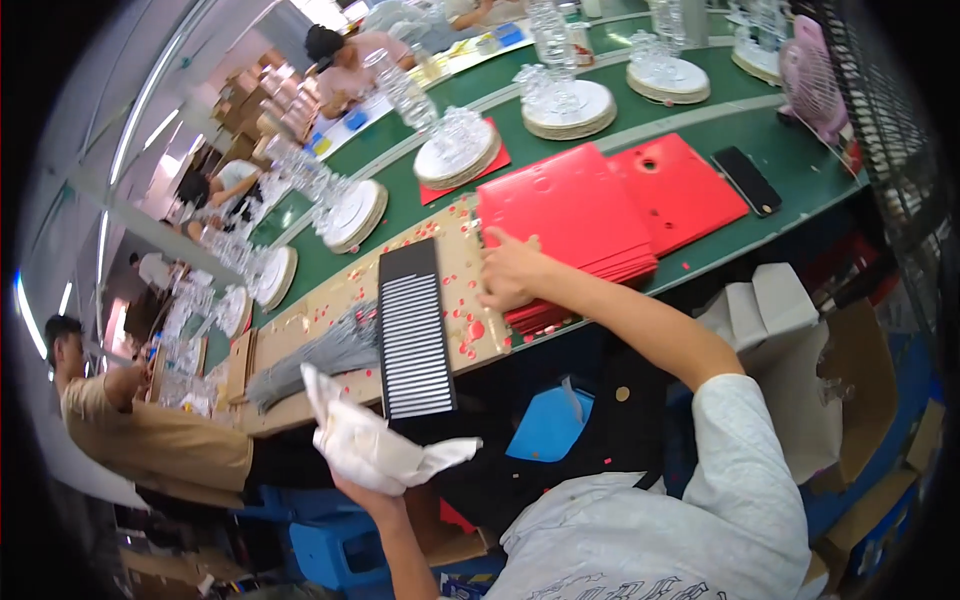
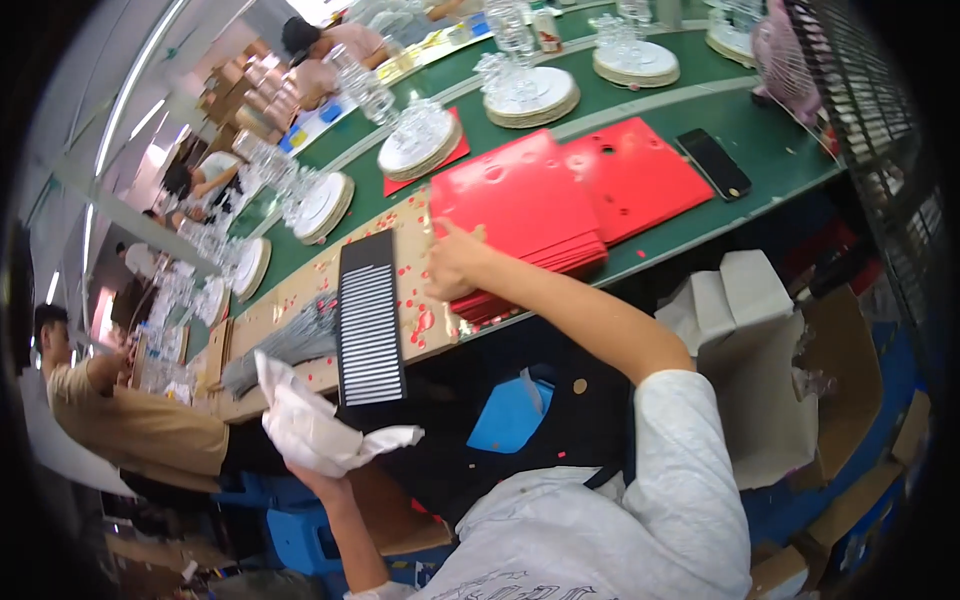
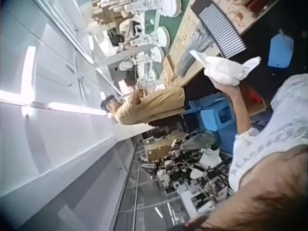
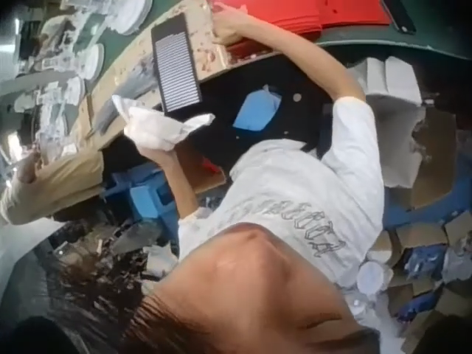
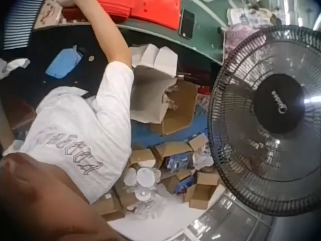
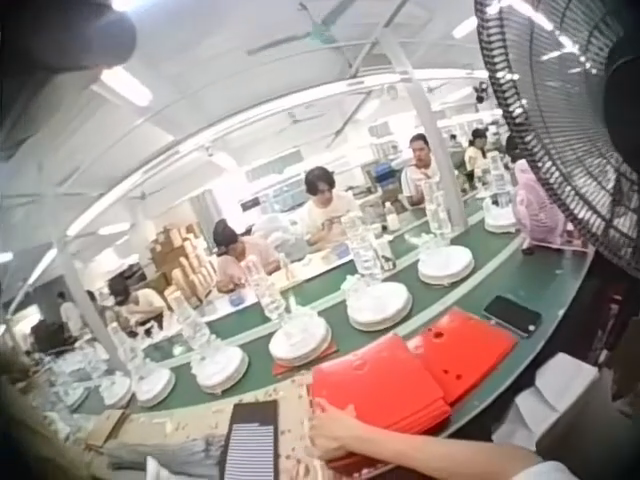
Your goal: Assembling circular LED lighting fixtures by attaching internal components and backing plates on a production line.
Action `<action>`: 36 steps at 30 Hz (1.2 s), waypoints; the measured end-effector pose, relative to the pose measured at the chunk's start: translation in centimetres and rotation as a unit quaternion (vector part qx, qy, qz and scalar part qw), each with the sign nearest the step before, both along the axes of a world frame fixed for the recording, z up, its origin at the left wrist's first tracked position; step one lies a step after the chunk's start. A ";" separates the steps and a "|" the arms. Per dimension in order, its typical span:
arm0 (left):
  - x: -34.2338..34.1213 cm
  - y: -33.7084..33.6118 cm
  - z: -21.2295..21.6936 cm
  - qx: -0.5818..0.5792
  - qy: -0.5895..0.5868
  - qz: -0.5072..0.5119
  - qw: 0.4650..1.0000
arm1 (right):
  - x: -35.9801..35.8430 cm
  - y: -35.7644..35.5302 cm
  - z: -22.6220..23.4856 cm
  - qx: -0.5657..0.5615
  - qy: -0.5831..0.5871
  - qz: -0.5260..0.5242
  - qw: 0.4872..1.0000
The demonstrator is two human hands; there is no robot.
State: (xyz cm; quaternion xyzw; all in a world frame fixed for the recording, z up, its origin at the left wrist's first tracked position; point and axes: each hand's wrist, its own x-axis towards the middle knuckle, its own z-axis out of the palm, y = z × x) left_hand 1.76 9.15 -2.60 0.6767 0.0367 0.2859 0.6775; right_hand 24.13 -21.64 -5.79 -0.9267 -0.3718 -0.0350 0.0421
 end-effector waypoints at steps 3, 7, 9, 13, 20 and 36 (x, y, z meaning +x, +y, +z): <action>2.8 -1.5 1.3 0.019 0.055 -0.039 0.998 | -0.8 -2.6 -0.1 0.020 -0.001 -0.004 1.000; 10.4 -5.0 1.7 0.038 0.064 -0.122 0.990 | -1.7 -5.0 0.3 0.050 0.041 0.003 0.998; 14.8 -6.5 2.1 0.035 0.101 -0.193 0.975 | -2.0 -5.0 1.1 0.065 0.082 -0.007 0.994; 23.2 -8.0 0.1 0.267 0.184 -0.329 0.887 | -1.6 -5.5 0.3 0.228 0.053 0.016 0.972; 24.7 -10.6 -0.5 0.527 0.156 -0.338 0.764 | -1.6 -5.0 2.6 0.396 0.039 -0.134 0.908; 9.8 -2.5 1.1 0.011 0.588 0.000 0.809 | -2.2 4.5 9.6 0.219 0.211 -0.291 0.907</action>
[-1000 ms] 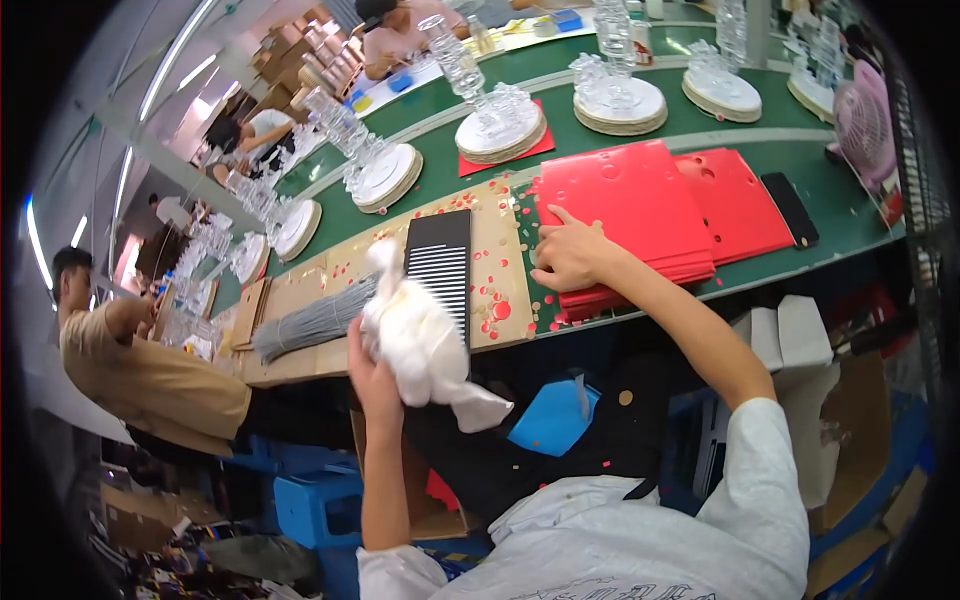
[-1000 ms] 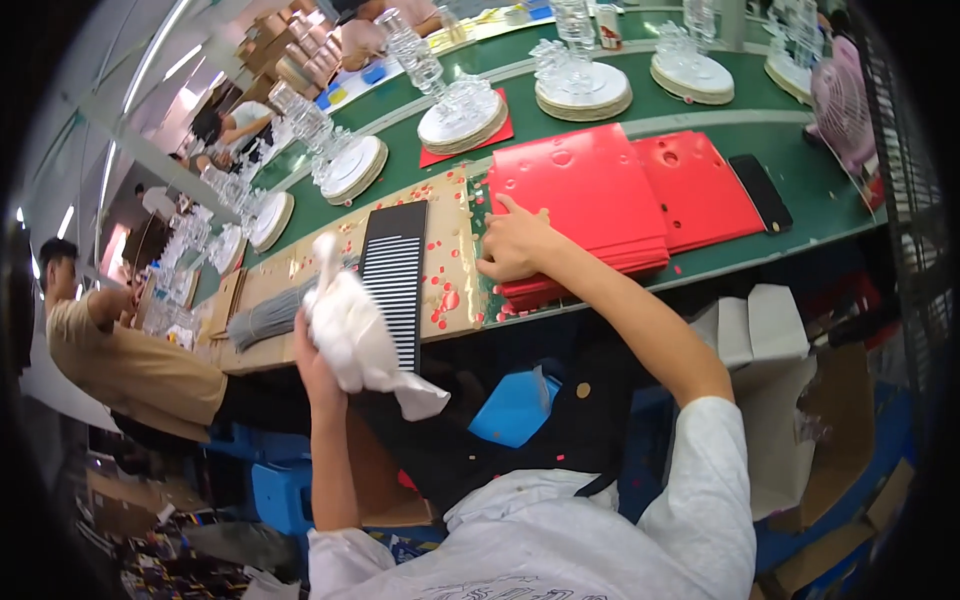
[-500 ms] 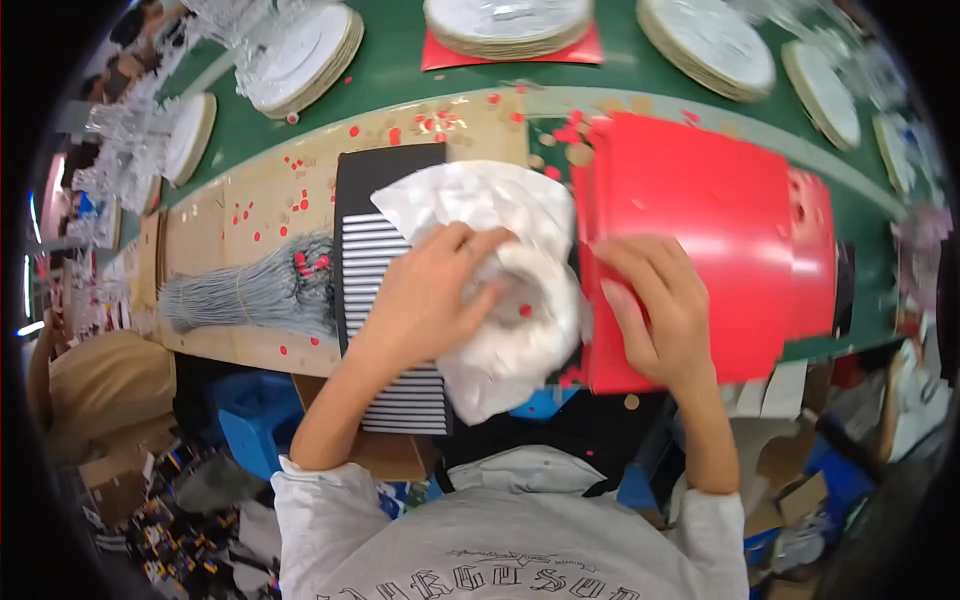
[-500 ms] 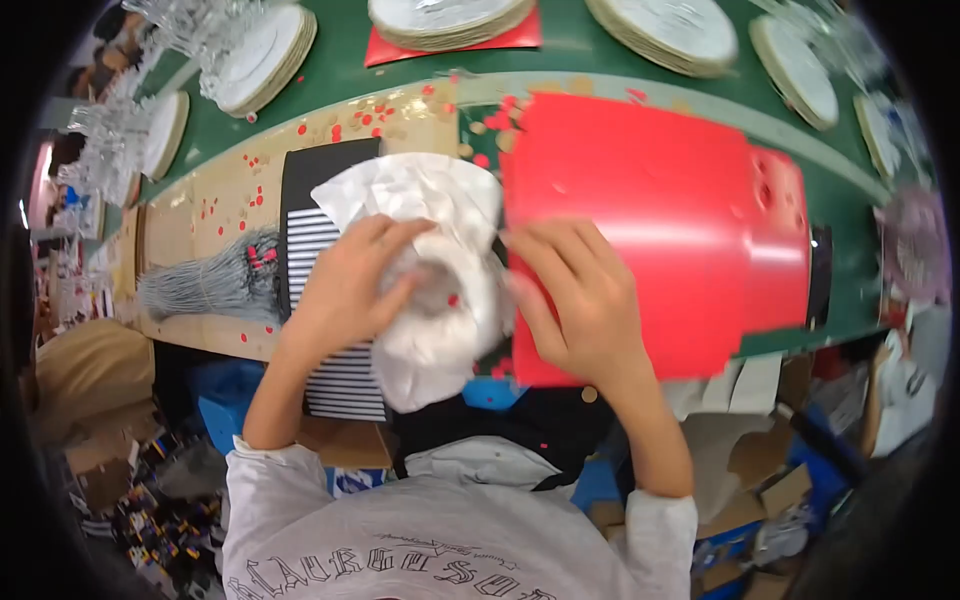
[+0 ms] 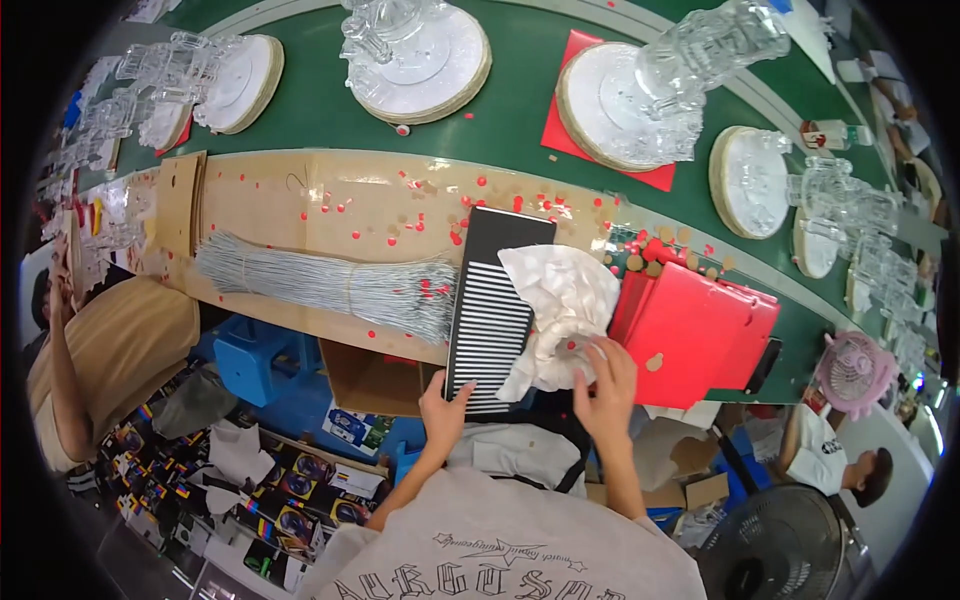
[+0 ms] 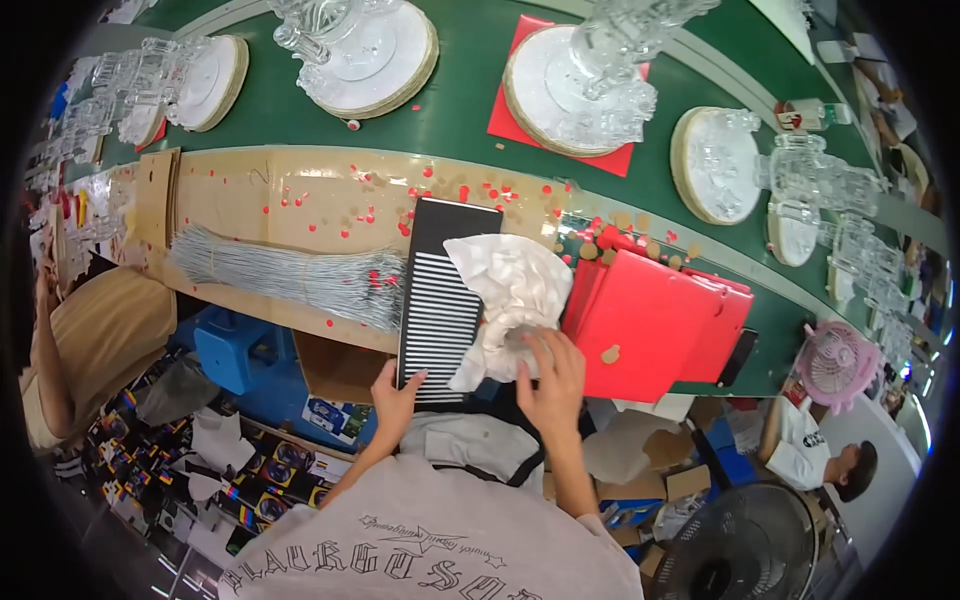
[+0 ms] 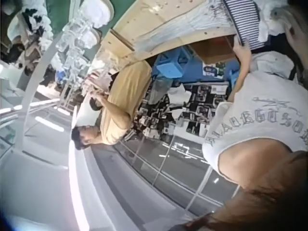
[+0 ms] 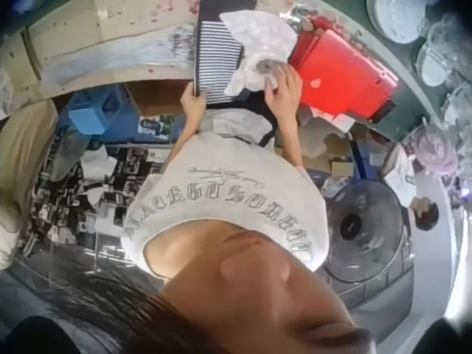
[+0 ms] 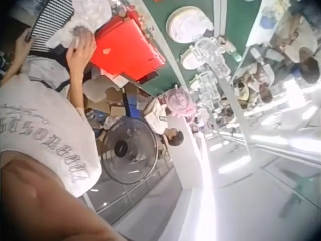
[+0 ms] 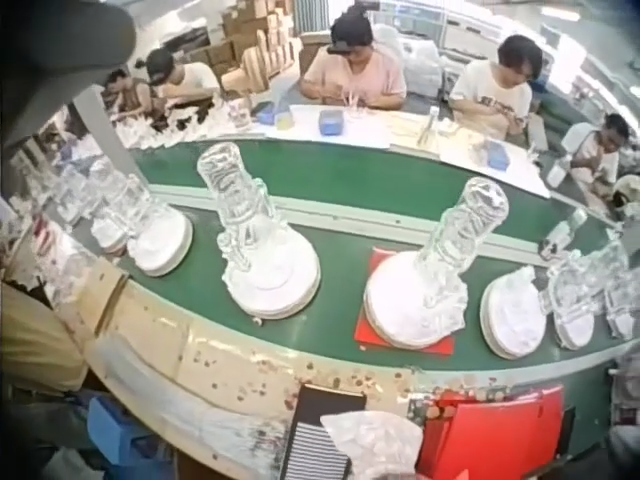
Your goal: Assembling circular LED lighting fixtures by attaching internal components and backing plates on a production line.
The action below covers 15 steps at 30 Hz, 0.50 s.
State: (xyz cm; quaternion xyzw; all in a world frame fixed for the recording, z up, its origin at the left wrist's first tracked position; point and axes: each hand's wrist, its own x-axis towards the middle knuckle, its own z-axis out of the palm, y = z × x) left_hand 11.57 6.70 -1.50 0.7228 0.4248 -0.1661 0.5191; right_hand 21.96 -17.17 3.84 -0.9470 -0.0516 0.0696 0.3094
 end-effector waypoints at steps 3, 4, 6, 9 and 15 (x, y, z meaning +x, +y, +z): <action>3.0 0.1 3.5 0.114 -0.134 -0.150 0.973 | -1.0 0.5 -1.1 0.022 0.008 -0.053 0.998; 4.0 0.6 4.5 0.121 -0.142 -0.149 0.971 | -1.4 0.3 -1.6 0.028 -0.001 -0.052 0.998; 6.4 2.0 6.8 0.185 -0.241 -0.201 0.931 | -1.8 -0.8 -2.3 0.027 0.002 -0.062 0.998; 10.7 6.3 10.0 0.193 -0.242 -0.179 0.934 | -1.1 -1.9 -2.4 -0.004 -0.020 0.017 1.000; 18.2 17.5 16.3 0.200 -0.248 -0.222 0.922 | -0.5 -3.0 -3.0 -0.110 0.017 0.222 0.969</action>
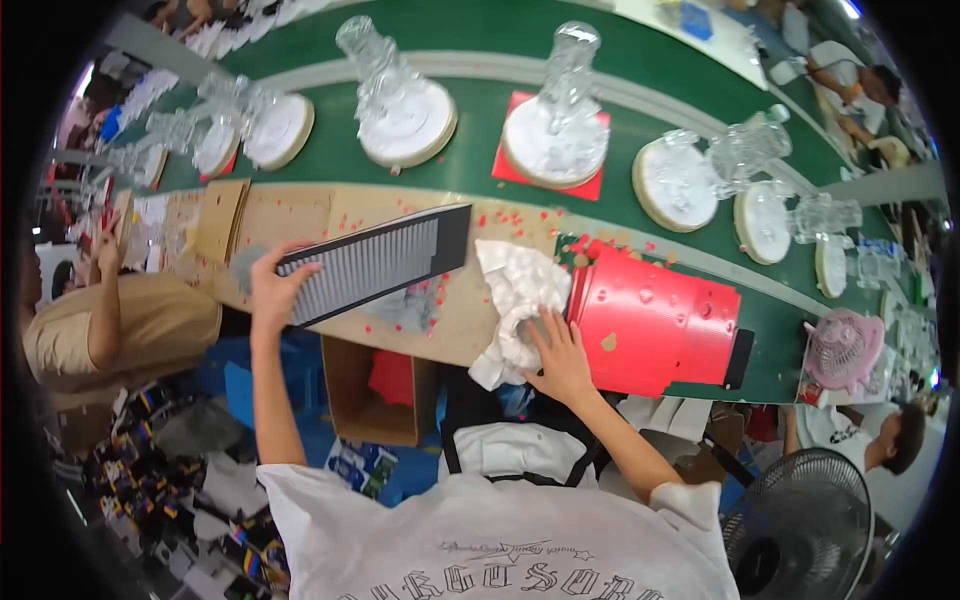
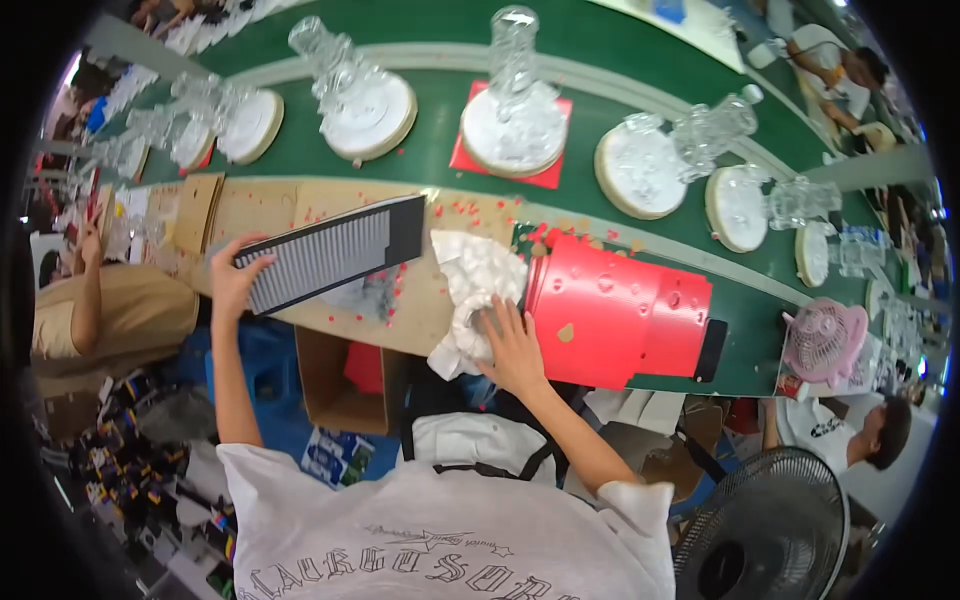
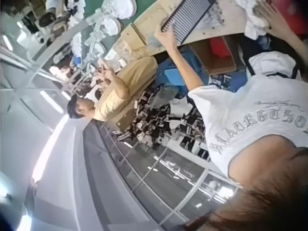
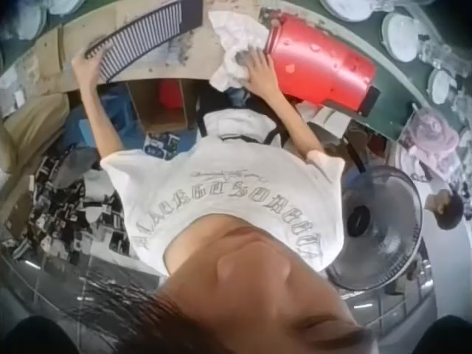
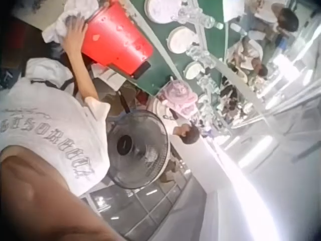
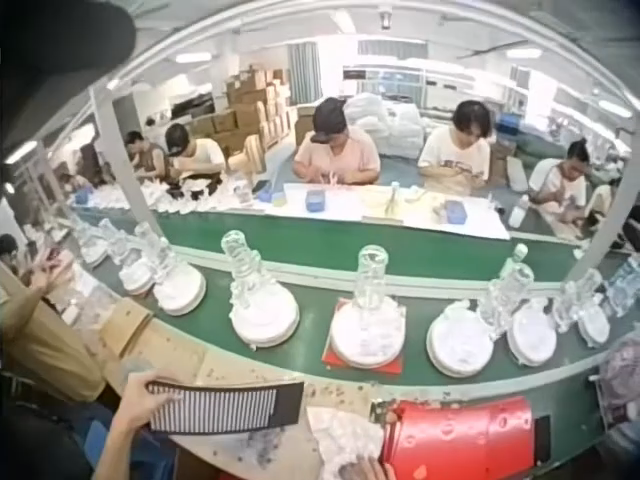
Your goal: Assembling circular LED lighting fixtures by attaching internal components and backing plates on a production line.
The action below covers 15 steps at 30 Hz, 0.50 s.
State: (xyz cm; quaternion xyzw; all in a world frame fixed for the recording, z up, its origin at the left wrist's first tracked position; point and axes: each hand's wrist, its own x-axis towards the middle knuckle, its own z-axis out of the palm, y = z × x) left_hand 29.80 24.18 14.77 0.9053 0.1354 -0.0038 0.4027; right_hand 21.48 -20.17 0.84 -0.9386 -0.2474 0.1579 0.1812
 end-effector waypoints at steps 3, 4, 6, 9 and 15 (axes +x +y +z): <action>3.3 0.8 3.6 0.007 -0.018 -0.041 0.999 | -0.5 -0.4 0.0 -0.035 -0.002 0.004 0.999; 4.4 1.5 3.5 0.001 -0.028 -0.044 0.999 | -1.0 -0.1 -0.5 -0.018 -0.009 -0.013 1.000; 6.9 4.5 1.3 -0.035 -0.044 -0.094 0.994 | -1.2 0.6 -1.5 -0.040 -0.004 -0.047 0.998; 10.6 9.3 -3.9 0.000 -0.008 -0.124 0.992 | -0.8 2.4 -1.9 -0.058 0.011 -0.107 0.993; 12.2 15.4 -14.6 0.265 -0.089 -0.037 0.959 | -2.1 6.1 -0.9 -0.017 0.002 -0.200 0.980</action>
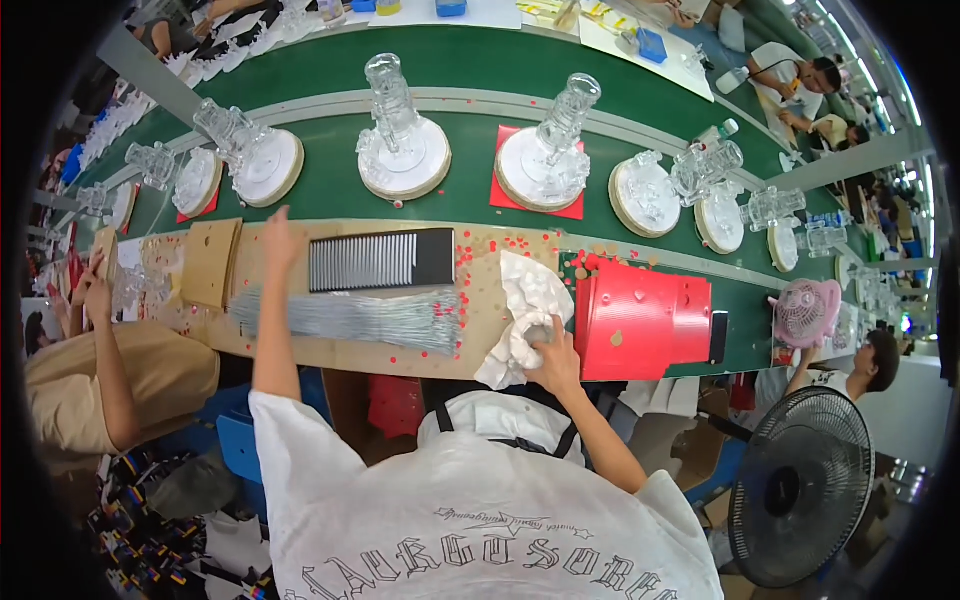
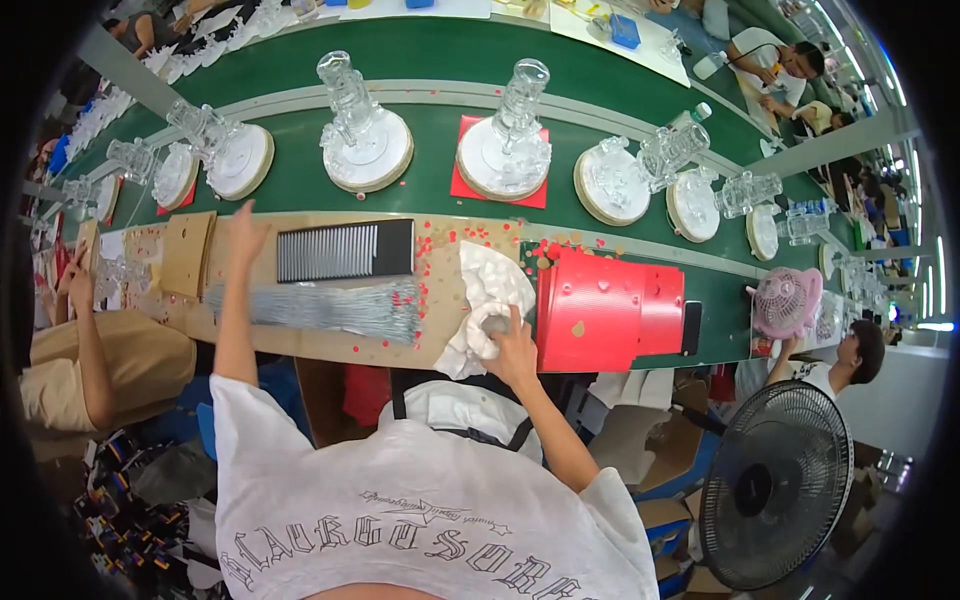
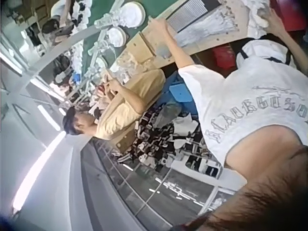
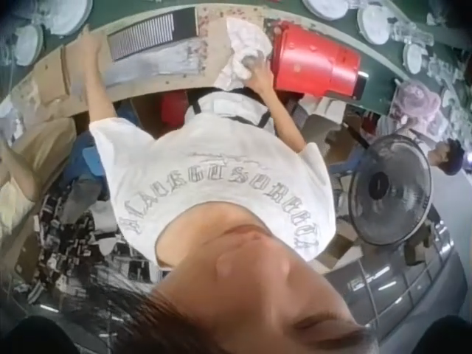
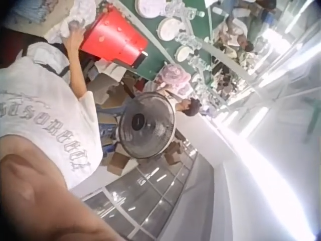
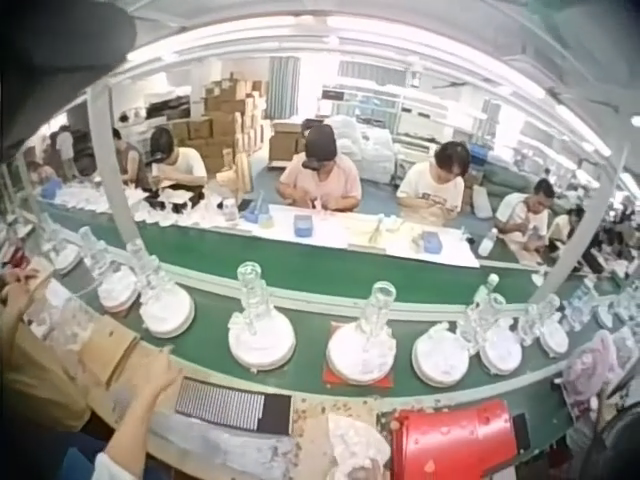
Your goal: Assembling circular LED lighting fixtures by attaching internal components and backing plates on a production line.
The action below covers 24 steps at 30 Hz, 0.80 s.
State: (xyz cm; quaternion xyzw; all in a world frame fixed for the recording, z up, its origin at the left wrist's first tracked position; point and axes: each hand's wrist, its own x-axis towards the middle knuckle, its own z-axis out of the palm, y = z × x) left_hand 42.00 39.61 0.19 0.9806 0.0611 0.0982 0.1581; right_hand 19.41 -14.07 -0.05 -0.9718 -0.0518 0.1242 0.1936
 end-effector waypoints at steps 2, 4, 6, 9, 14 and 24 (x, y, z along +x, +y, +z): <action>-0.3 -6.3 -0.3 -0.036 -0.056 -0.106 0.992 | 0.7 1.8 0.3 0.009 -0.015 -0.051 0.999; -4.0 -11.1 -2.4 -0.105 0.003 -0.161 0.981 | 1.1 4.3 0.6 0.018 -0.056 -0.073 0.996; -6.4 -15.3 -3.8 -0.116 0.078 -0.246 0.959 | 1.1 6.0 0.2 -0.015 -0.046 -0.052 0.997; -7.1 -16.1 -5.4 -0.104 0.159 -0.272 0.943 | 1.7 7.3 -1.4 -0.072 0.041 -0.058 0.995; -4.8 -14.6 -4.8 -0.081 0.277 -0.289 0.913 | 1.8 4.0 -1.3 0.051 -0.008 -0.009 0.999; 20.1 -18.0 7.2 -0.388 -0.093 -0.037 0.916 | 5.3 4.0 1.7 0.142 -0.138 -0.090 0.976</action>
